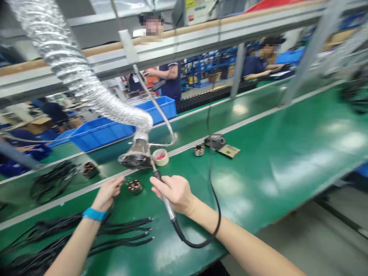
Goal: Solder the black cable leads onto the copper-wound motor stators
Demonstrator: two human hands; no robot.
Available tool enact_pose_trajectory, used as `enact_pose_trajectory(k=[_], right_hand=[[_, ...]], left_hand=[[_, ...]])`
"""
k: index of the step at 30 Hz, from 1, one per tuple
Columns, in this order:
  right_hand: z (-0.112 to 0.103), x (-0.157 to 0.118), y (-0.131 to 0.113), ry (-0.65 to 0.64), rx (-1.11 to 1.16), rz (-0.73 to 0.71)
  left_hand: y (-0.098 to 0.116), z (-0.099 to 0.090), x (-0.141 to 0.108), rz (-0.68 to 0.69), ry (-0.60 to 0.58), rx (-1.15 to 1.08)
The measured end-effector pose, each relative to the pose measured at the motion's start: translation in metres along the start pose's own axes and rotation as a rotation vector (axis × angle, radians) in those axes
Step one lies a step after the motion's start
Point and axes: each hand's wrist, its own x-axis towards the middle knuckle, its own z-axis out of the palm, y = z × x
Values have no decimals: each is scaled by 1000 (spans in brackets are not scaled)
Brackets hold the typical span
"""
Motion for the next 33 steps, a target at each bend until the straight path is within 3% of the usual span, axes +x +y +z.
enact_pose_trajectory(k=[4, 7, 9, 12, 17, 22, 26, 33], right_hand=[[-33, -14, 34, -137, -239, -21], [-53, -24, 66, -270, -356, 20], [-56, -27, 90, -356, -393, 73], [-40, -30, 125, -459, -381, 149], [-5, -44, 166, -500, -396, 180], [13, -65, 196, -409, -339, 180], [16, -66, 193, -345, -278, 276], [-1, -61, 137, -350, -31, 456]], left_hand=[[-10, -20, 36, -3, 128, -12], [-13, -25, 44, 21, 183, 30], [-11, -28, 41, 66, 248, 48], [-6, -45, 31, 164, 367, 120], [12, -112, 3, 204, 403, 506], [31, -190, -22, 111, 360, 994], [24, -228, -24, -24, 216, 1255], [12, -251, -19, -138, -77, 1486]])
